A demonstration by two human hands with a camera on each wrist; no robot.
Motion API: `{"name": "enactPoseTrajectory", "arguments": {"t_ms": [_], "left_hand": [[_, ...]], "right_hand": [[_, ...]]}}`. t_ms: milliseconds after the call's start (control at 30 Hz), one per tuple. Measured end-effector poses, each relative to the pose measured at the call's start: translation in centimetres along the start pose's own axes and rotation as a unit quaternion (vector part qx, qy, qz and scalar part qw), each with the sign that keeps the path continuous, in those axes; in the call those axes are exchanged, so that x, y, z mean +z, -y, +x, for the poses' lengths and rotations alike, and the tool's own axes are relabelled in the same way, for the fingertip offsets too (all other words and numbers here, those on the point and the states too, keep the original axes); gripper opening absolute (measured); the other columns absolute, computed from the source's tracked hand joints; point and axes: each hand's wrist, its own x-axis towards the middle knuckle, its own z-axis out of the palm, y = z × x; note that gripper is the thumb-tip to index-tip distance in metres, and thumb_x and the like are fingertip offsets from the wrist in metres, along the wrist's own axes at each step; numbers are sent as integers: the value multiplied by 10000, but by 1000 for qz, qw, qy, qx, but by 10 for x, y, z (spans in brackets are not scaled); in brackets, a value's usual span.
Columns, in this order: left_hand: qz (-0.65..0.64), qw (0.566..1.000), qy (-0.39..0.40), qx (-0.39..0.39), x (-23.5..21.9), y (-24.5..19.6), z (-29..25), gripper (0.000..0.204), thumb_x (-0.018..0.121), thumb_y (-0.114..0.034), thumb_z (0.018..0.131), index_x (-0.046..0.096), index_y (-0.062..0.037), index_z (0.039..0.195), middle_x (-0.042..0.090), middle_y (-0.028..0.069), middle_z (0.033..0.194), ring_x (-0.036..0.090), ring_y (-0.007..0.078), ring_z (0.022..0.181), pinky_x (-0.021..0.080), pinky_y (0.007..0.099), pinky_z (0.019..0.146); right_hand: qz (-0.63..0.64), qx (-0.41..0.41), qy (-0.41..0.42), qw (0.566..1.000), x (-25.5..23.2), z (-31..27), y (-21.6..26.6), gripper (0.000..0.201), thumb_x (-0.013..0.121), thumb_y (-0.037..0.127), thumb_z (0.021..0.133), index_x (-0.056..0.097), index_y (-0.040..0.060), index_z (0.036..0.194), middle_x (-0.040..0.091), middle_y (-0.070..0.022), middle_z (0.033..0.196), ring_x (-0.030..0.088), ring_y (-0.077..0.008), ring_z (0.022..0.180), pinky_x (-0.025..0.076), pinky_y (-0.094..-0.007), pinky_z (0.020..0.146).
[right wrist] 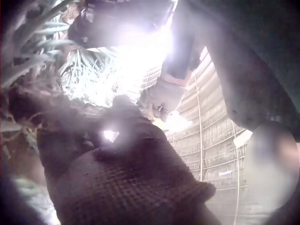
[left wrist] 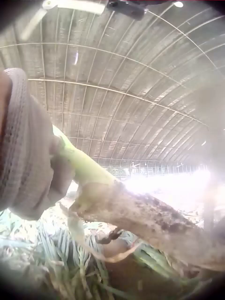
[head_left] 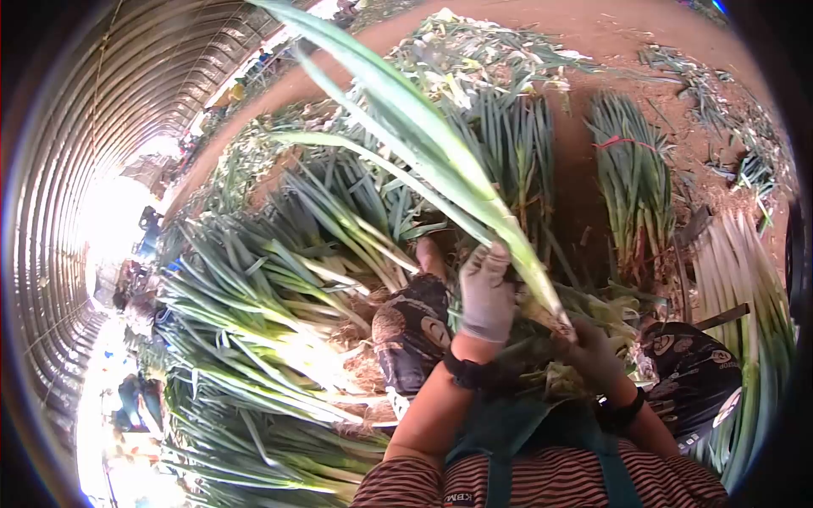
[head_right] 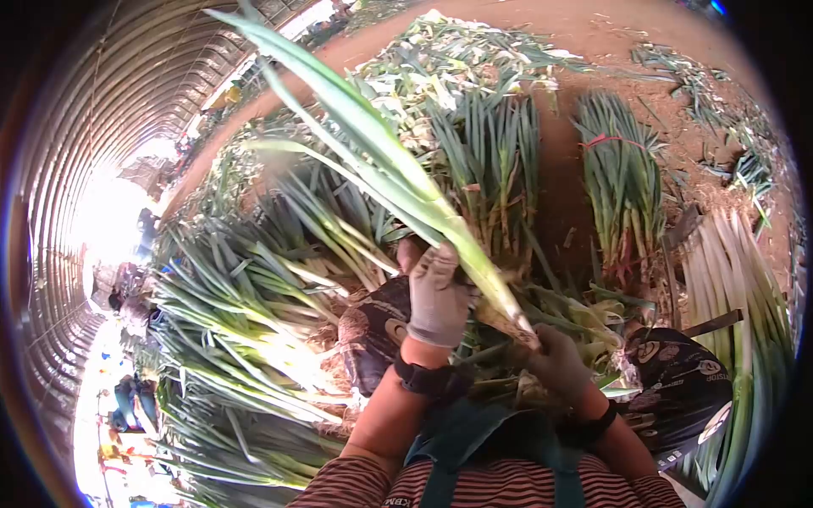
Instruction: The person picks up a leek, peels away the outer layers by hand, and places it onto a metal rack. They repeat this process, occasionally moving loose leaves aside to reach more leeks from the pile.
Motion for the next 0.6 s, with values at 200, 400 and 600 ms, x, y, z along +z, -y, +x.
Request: {"name": "enactPoseTrajectory", "arguments": {"t_ms": [200, 400, 600], "left_hand": [[100, 990, -47, -84, 1, 15, -17, 55, 621, -82, 878, 605, -30, 875, 570, 4, 646, 537, 89, 494, 432, 224, 432], [360, 876, 167, -275, -39, 80, -69, 186, 629, -170, 882, 637, -11, 978, 594, 16, 740, 550, 101, 591, 474, 256, 521], [366, 924, -36, -102, -68, 37, -35, 315, 648, -303, 905, 647, -33, 1067, 605, 5, 781, 516, 64, 579, 423, 221, 501]], "right_hand": [[199, -53, -11, 978, 11, -15, 15, 477, 577, 325, 951, 534, -53, 1239, 668, -64, 967, 625, -117, 857, 500, -262, 795], [132, -132, -164, 969, 1, -12, 21, 346, 468, 247, 984, 542, -10, 1204, 599, -5, 783, 554, -91, 675, 435, -264, 589], [-162, -187, -252, 936, -30, -14, 37, 242, 591, 182, 915, 590, 8, 1082, 618, -142, 700, 625, -268, 600, 480, -360, 561]]}}
